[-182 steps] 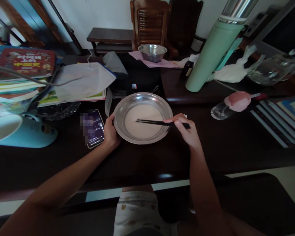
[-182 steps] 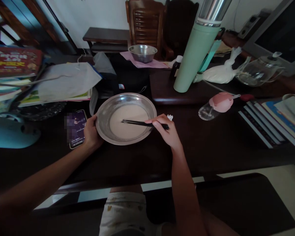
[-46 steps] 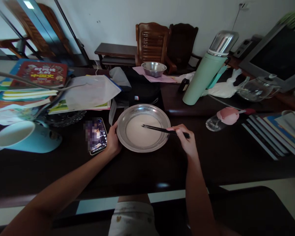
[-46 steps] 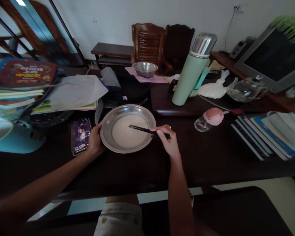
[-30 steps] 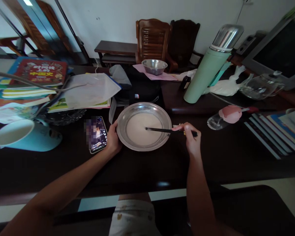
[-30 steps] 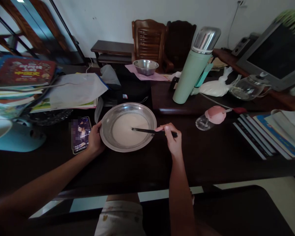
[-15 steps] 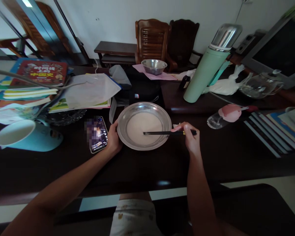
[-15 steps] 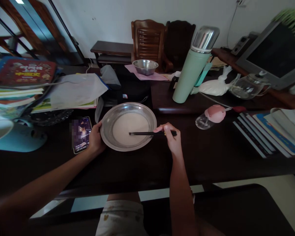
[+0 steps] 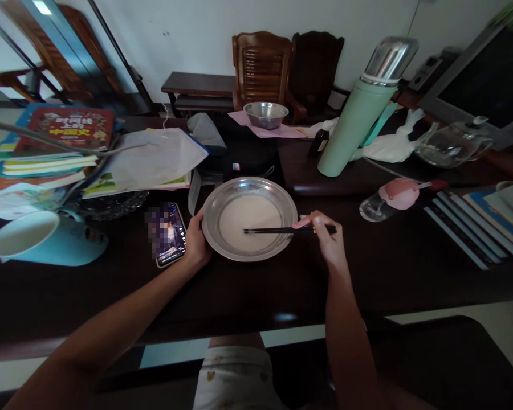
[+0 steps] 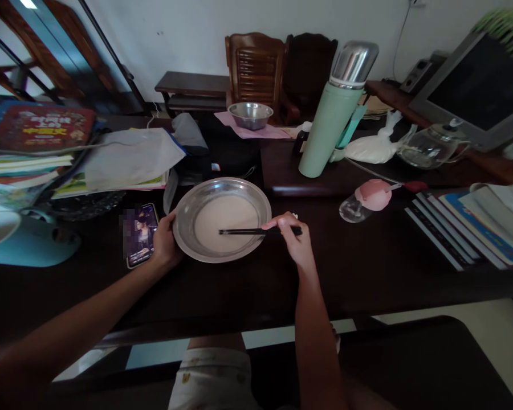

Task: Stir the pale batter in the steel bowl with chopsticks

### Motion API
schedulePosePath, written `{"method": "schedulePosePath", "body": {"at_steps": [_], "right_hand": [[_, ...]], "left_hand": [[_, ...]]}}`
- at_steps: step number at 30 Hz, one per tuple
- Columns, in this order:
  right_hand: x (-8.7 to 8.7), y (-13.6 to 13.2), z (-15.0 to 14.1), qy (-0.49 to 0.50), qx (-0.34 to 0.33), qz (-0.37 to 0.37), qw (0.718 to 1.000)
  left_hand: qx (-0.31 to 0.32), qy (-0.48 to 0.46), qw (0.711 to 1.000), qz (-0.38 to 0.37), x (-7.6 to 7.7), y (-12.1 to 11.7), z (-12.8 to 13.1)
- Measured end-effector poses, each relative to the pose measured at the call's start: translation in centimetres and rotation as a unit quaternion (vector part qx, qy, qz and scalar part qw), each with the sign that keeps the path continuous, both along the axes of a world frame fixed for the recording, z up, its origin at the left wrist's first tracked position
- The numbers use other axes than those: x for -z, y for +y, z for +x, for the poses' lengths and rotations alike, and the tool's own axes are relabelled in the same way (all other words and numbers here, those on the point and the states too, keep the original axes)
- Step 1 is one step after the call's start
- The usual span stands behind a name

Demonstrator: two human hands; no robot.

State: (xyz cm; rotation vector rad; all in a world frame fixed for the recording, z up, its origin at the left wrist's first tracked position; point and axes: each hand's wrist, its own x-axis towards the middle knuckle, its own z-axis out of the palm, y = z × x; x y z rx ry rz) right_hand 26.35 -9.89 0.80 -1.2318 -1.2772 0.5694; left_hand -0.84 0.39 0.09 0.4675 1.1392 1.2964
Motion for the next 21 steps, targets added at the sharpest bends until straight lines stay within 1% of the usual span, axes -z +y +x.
{"method": "schedulePosePath", "body": {"at_steps": [2,4,6,8,10,12,15,17,19,21], "right_hand": [[0.02,0.18,-0.15,-0.030,-0.042,-0.011,0.999],[0.17,0.32,-0.16,-0.046,-0.048,-0.008,0.998],[0.34,0.30,-0.02,-0.041,-0.017,0.002,0.999],[0.40,0.11,0.17,-0.016,0.032,0.014,0.999],[0.29,-0.11,0.27,0.011,0.058,0.023,0.998],[0.08,-0.22,0.18,0.012,0.038,0.018,0.999],[-0.06,-0.04,-0.15,-0.023,-0.034,-0.002,0.999],[0.06,0.19,-0.27,-0.040,-0.054,-0.002,0.998],[0.28,0.32,-0.18,-0.046,-0.032,0.006,0.998],[0.45,0.25,0.05,-0.031,0.013,0.016,0.999]], "left_hand": [[-0.004,0.002,1.000,0.003,0.03,0.01,-0.02],[-0.008,-0.004,1.000,-0.001,0.04,0.03,-0.02],[-0.010,-0.013,1.000,-0.007,0.05,0.07,-0.01],[-0.009,-0.018,1.000,-0.005,0.08,0.10,-0.02],[-0.007,-0.017,1.000,0.006,0.13,0.11,-0.05],[-0.007,-0.012,1.000,0.013,0.17,0.10,-0.10],[-0.008,-0.008,1.000,0.008,0.16,0.09,-0.11],[-0.010,-0.007,1.000,0.003,0.08,0.07,-0.06],[-0.014,-0.006,1.000,-0.003,-0.03,0.05,0.02],[-0.014,-0.009,1.000,-0.009,-0.14,0.01,0.10]]}}
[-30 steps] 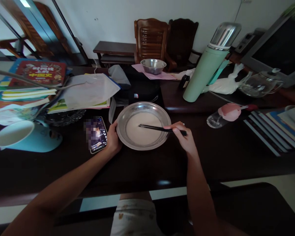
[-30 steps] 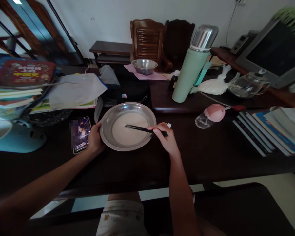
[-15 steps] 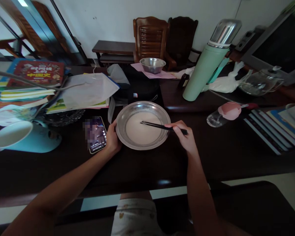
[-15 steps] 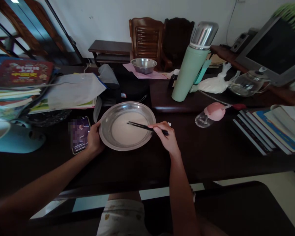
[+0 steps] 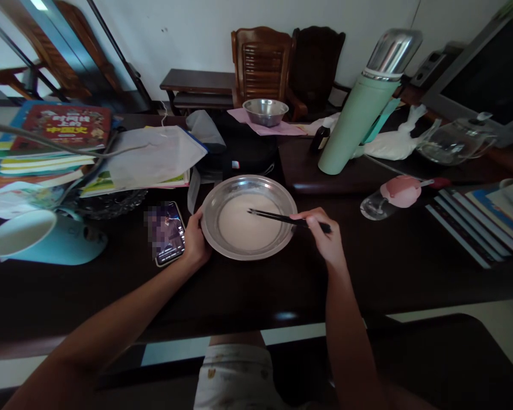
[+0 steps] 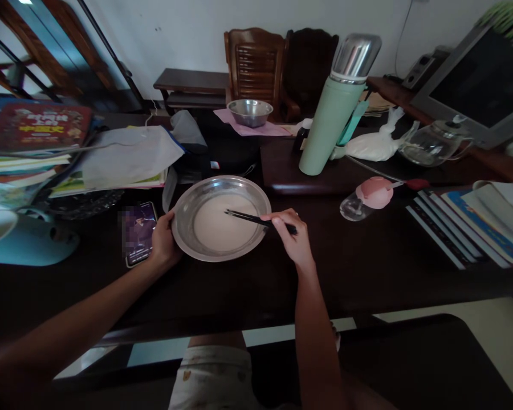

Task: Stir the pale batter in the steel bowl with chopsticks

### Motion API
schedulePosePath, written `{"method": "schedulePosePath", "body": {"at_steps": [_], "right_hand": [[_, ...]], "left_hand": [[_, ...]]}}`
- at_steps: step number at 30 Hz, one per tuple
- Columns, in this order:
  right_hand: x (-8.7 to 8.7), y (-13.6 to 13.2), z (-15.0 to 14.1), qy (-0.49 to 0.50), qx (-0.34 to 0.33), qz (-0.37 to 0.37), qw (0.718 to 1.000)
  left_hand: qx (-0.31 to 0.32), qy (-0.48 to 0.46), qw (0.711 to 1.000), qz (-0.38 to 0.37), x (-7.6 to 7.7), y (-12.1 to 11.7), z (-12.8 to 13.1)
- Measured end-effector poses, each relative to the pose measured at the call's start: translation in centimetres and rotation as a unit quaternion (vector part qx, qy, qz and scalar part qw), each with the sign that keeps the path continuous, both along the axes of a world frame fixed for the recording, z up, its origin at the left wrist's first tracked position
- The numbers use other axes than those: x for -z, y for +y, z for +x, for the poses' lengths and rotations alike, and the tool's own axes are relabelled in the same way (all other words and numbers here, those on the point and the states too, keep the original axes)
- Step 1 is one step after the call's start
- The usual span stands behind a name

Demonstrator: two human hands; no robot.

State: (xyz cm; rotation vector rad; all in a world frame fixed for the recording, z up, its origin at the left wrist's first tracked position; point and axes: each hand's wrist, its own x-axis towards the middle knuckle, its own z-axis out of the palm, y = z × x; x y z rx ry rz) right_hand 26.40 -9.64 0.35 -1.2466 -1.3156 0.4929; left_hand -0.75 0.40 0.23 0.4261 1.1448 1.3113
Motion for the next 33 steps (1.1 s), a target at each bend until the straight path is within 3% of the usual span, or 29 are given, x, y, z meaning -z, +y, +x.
{"method": "schedulePosePath", "body": {"at_steps": [4,10,13,17,24,30,33], "right_hand": [[-0.13,-0.34,0.19,0.062,0.042,0.016,0.997],[-0.41,-0.06,-0.32,0.000,-0.061,-0.019,0.998],[-0.19,0.01,-0.13,-0.005,-0.016,-0.009,1.000],[-0.10,-0.32,0.18,0.068,0.054,0.016,0.996],[-0.23,-0.06,-0.17,-0.014,-0.072,-0.015,0.997],[0.09,-0.22,0.27,0.031,0.032,0.012,0.999],[-0.15,-0.39,0.18,0.046,0.014,0.003,0.999]], "left_hand": [[-0.003,-0.006,1.000,-0.003,-0.07,-0.03,0.05],[0.002,-0.005,1.000,0.007,0.35,0.15,-0.07],[0.000,-0.005,1.000,0.006,0.49,0.23,-0.13],[0.000,-0.003,1.000,0.009,0.60,0.25,-0.21],[0.000,-0.005,1.000,0.016,0.89,0.30,-0.25],[-0.004,-0.016,1.000,0.010,0.56,0.30,-0.13],[-0.003,-0.016,1.000,0.004,0.41,0.27,-0.11]]}}
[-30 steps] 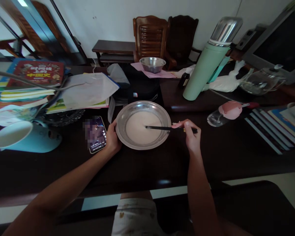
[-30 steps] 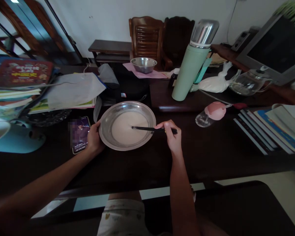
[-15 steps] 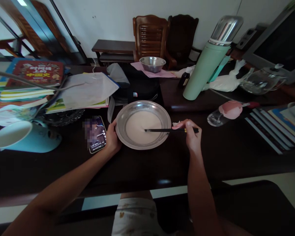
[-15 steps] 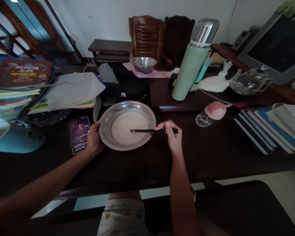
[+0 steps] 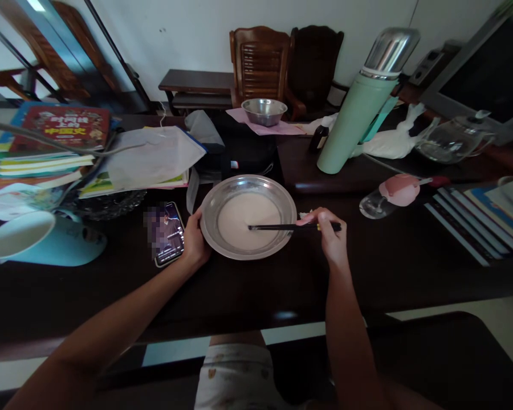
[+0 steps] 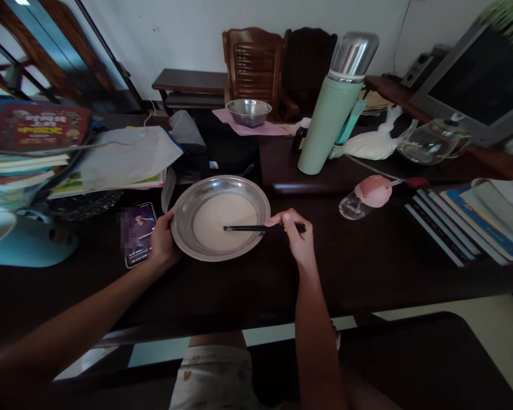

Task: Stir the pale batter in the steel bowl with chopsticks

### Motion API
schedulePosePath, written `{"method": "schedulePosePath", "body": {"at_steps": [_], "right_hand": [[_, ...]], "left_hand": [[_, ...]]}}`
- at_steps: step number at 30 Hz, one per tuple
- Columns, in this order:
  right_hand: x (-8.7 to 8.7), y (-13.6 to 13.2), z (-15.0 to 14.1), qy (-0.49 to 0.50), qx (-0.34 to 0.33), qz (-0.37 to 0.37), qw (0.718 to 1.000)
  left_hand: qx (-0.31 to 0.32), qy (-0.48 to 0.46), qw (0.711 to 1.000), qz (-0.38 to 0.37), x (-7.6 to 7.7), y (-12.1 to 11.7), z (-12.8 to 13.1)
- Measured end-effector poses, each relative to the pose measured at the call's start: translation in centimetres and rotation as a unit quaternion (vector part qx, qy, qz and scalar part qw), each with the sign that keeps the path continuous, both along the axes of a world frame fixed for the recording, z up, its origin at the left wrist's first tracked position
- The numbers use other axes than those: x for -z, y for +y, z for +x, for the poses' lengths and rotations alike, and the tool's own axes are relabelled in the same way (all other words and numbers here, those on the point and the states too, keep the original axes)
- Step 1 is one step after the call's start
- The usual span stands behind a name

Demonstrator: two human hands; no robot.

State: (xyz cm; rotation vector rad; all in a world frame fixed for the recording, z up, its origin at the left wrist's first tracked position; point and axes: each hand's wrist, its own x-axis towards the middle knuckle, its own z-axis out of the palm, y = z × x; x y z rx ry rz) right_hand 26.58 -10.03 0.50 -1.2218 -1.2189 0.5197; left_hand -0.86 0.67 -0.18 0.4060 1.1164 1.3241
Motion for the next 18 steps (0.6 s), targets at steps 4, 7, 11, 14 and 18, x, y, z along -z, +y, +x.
{"method": "schedulePosePath", "body": {"at_steps": [4,7,11,14,18], "right_hand": [[-0.26,0.24,-0.40,-0.050,-0.077,-0.022,0.996],[-0.11,0.37,-0.34,-0.067,-0.062,-0.021,0.996],[0.00,0.09,0.01,-0.012,0.009,-0.003,1.000],[-0.25,-0.05,-0.12,0.007,-0.006,-0.012,1.000],[-0.46,0.21,-0.58,-0.044,-0.079,-0.026,0.996]], "left_hand": [[0.004,-0.003,1.000,0.012,0.14,-0.04,-0.07],[0.012,-0.007,1.000,0.026,0.37,-0.01,-0.13],[0.012,-0.003,1.000,0.022,0.53,0.10,-0.19],[0.012,0.004,1.000,0.019,0.53,0.10,-0.20],[0.012,0.006,1.000,0.026,0.49,-0.01,-0.14]]}}
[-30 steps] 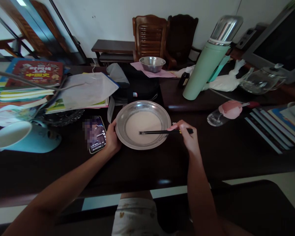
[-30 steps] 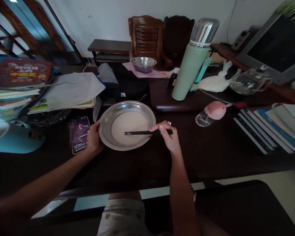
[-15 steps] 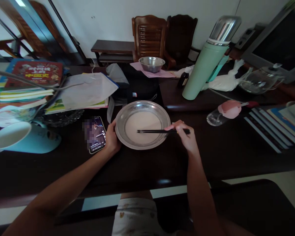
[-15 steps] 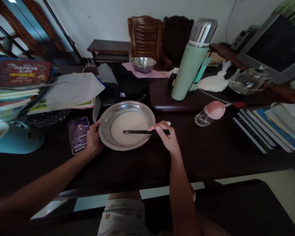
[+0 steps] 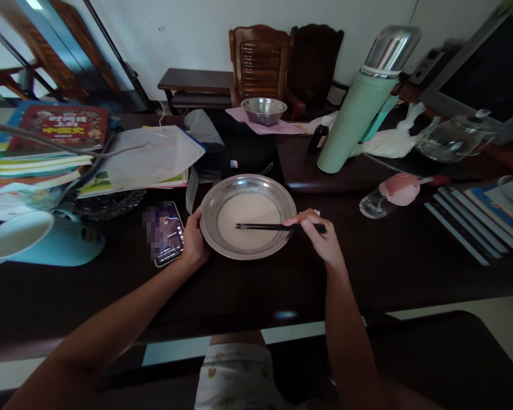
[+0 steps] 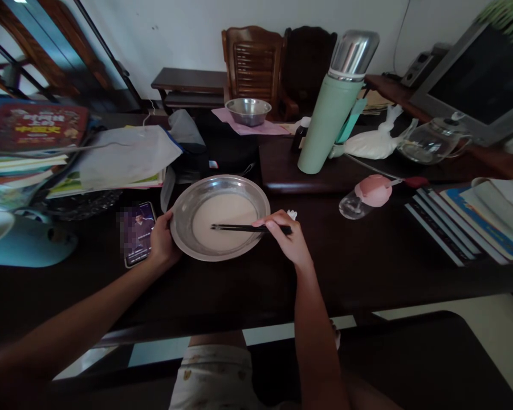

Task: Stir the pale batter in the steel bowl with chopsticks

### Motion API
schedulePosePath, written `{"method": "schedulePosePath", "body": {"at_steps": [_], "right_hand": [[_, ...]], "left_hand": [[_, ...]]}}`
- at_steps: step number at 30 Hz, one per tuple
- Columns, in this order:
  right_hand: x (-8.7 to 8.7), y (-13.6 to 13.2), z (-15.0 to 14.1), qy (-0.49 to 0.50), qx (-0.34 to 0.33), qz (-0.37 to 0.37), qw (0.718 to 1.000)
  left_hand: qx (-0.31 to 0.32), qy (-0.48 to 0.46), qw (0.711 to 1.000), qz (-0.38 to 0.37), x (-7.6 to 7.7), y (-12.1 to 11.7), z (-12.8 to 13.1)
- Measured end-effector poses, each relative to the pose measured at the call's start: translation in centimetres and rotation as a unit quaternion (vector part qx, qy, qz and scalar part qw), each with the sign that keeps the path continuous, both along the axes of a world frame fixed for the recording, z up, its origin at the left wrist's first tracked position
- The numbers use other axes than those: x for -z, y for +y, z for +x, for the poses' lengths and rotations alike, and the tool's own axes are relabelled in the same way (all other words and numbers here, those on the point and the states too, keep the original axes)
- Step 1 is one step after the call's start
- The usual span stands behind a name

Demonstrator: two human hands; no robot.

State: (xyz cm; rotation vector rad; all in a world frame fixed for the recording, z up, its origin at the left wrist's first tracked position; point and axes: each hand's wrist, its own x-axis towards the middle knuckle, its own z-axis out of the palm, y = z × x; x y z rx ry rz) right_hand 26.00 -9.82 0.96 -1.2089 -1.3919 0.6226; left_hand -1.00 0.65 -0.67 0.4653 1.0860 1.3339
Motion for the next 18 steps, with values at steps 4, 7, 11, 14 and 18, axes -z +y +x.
{"method": "schedulePosePath", "body": {"at_steps": [4,7,11,14,18], "right_hand": [[0.35,0.05,0.30,-0.009,0.041,0.009,0.999],[0.44,-0.22,0.69,0.037,0.095,0.022,0.995],[-0.02,-0.33,0.45,0.043,0.043,0.012,0.998],[-0.17,-0.07,0.05,-0.006,-0.014,0.001,1.000],[0.18,-0.01,0.25,-0.007,0.042,0.015,0.999]], "left_hand": [[0.001,0.003,1.000,-0.002,0.03,0.03,0.00],[-0.001,0.007,1.000,-0.011,0.04,0.10,-0.07],[-0.002,0.005,1.000,-0.007,-0.20,-0.01,-0.02],[-0.007,0.007,1.000,-0.004,-0.49,-0.15,0.12],[-0.007,0.010,1.000,-0.016,-0.68,-0.19,0.20]]}}
